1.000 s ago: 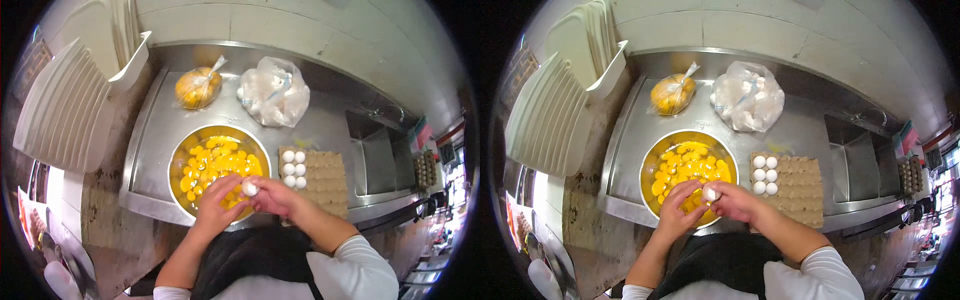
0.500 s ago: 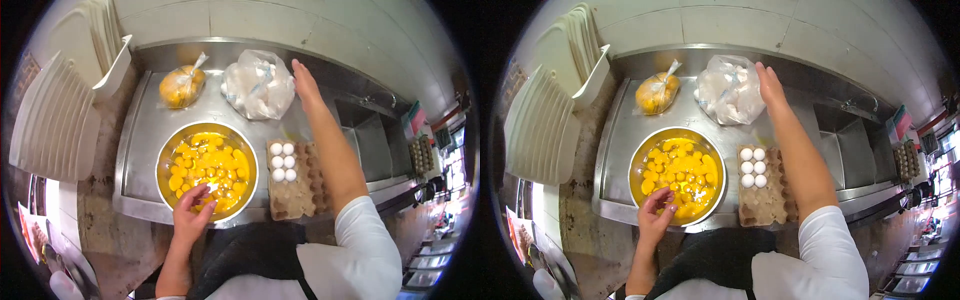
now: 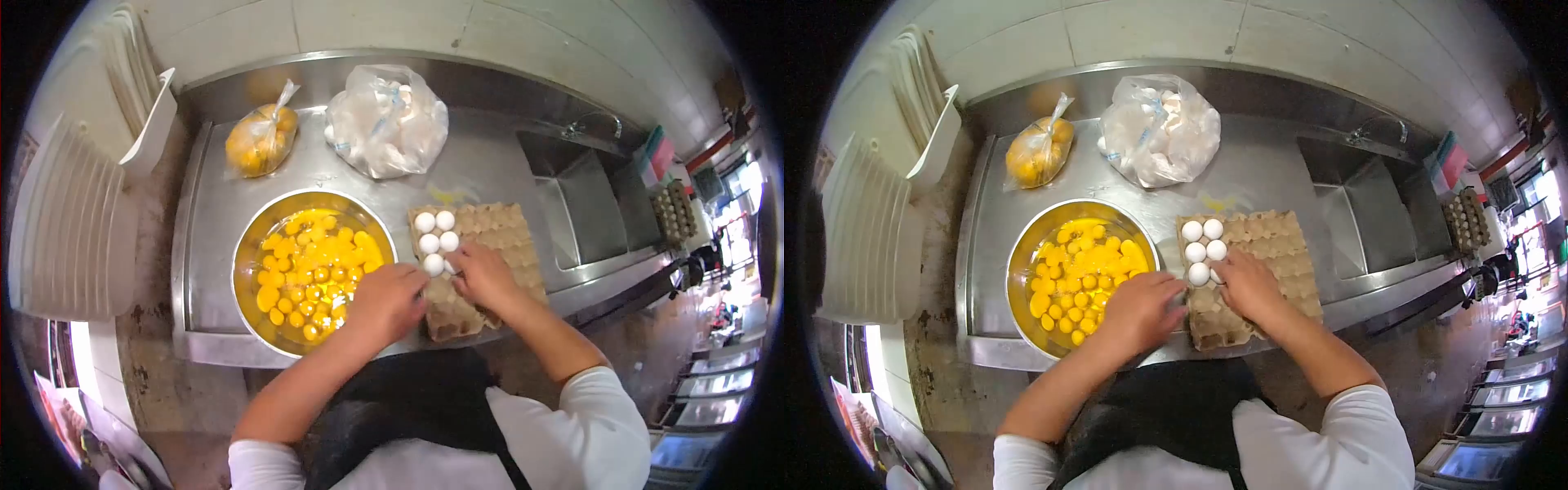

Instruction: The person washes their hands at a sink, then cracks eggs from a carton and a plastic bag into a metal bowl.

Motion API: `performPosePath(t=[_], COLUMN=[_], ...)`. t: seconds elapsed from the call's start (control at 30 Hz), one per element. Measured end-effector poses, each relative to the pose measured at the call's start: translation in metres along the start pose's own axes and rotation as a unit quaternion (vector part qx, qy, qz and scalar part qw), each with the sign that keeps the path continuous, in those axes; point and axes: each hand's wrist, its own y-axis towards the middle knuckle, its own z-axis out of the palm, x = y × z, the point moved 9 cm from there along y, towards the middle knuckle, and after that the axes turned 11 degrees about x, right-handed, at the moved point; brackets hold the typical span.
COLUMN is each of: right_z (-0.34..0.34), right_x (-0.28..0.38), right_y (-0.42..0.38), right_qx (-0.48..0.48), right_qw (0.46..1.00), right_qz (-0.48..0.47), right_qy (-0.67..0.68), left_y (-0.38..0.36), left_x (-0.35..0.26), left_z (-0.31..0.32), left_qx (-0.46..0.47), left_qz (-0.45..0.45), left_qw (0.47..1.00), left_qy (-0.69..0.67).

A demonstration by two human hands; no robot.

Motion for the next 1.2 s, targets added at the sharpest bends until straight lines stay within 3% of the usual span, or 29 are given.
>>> performPosePath(t=[0.17,0.27,0.33,0.37,0.4,0.43,0.47,0.5,0.57,0.6,0.63,0.67,0.7,0.73,0.8,0.83,0.9,0.93,0.97,1.0,1.03,1.1,1.13,1.2], right_z=[0.011,0.004,0.006,0.006,0.027,0.053,0.074,0.071,0.065,0.066,0.059,0.052,0.049,0.052,0.046,0.062,0.061,0.063,0.073,0.079,0.083,0.094,0.098,0.097], right_x=[-0.014,-0.022,-0.048,-0.049,-0.063,-0.065,-0.064,-0.059,-0.019,-0.012,0.002,0.013,0.023,0.034,0.047,0.053,0.067,0.075,0.076,0.080,0.087,0.091,0.097,0.104], right_y=[0.000,-0.015,-0.033,-0.036,-0.039,-0.043,-0.045,-0.051,-0.053,-0.057,-0.063,-0.073,-0.080,-0.082,-0.093,-0.100,-0.113,-0.120,-0.123,-0.124,-0.125,-0.129,-0.132,-0.136], right_qx=[-0.044,-0.133,-0.239,-0.240,-0.197,-0.145,-0.117,-0.119,-0.013,0.014,0.014,0.000,-0.013,-0.013,-0.065,-0.064,-0.156,-0.153,-0.151,-0.176,-0.200,-0.208,-0.214,-0.245], right_qw=[0.997,0.985,0.900,0.899,0.798,0.656,0.561,0.562,0.451,0.459,0.456,0.491,0.524,0.520,0.678,0.675,0.843,0.871,0.871,0.906,0.934,0.937,0.940,0.935], right_qz=[0.003,0.034,0.097,0.102,0.152,0.194,0.181,0.182,0.069,0.042,0.046,0.087,0.126,0.129,0.109,0.116,0.032,0.059,0.063,0.043,0.023,0.014,0.003,-0.002], right_qy=[0.066,0.104,0.352,0.353,0.549,0.715,0.800,0.798,0.890,0.888,0.888,0.867,0.842,0.844,0.724,0.725,0.513,0.464,0.464,0.382,0.297,0.281,0.266,0.258], left_y=[0.064,0.077,0.080,0.081,0.082,0.083,0.085,0.086,0.080,0.072,0.058,0.042,0.032,0.014,-0.023,-0.040,-0.071,-0.083,-0.095,-0.105,-0.113,-0.131,-0.146,-0.158], left_x=[0.008,0.022,0.019,0.019,0.019,0.020,0.021,0.018,0.021,0.019,0.017,0.023,0.042,0.046,0.051,0.057,0.070,0.071,0.070,0.071,0.073,0.086,0.092,0.096], left_z=[0.058,0.077,0.075,0.074,0.076,0.076,0.075,0.070,0.049,0.041,0.017,-0.003,-0.002,-0.007,-0.024,-0.022,-0.023,-0.024,-0.027,-0.028,-0.025,-0.017,-0.014,-0.009], left_qx=[0.024,0.081,0.085,0.085,0.089,0.089,0.087,0.086,0.034,0.036,-0.042,-0.119,-0.094,-0.048,-0.065,-0.071,-0.075,-0.073,-0.089,-0.105,-0.102,-0.129,-0.115,-0.095], left_qz=[-0.005,-0.048,-0.049,-0.052,-0.049,-0.053,-0.057,-0.055,-0.083,-0.085,-0.069,-0.053,-0.073,-0.125,-0.126,-0.144,-0.138,-0.141,-0.125,-0.108,-0.110,-0.136,-0.201,-0.205], left_qw=[0.976,0.951,0.952,0.952,0.952,0.959,0.965,0.965,0.989,0.989,0.997,0.988,0.972,0.920,0.865,0.806,0.783,0.780,0.747,0.712,0.711,0.670,0.681,0.673], left_qy=[0.219,0.293,0.291,0.289,0.288,0.265,0.243,0.241,0.120,0.116,0.016,-0.084,-0.202,-0.367,-0.481,-0.570,-0.602,-0.605,-0.647,-0.686,-0.687,-0.718,-0.695,-0.704])
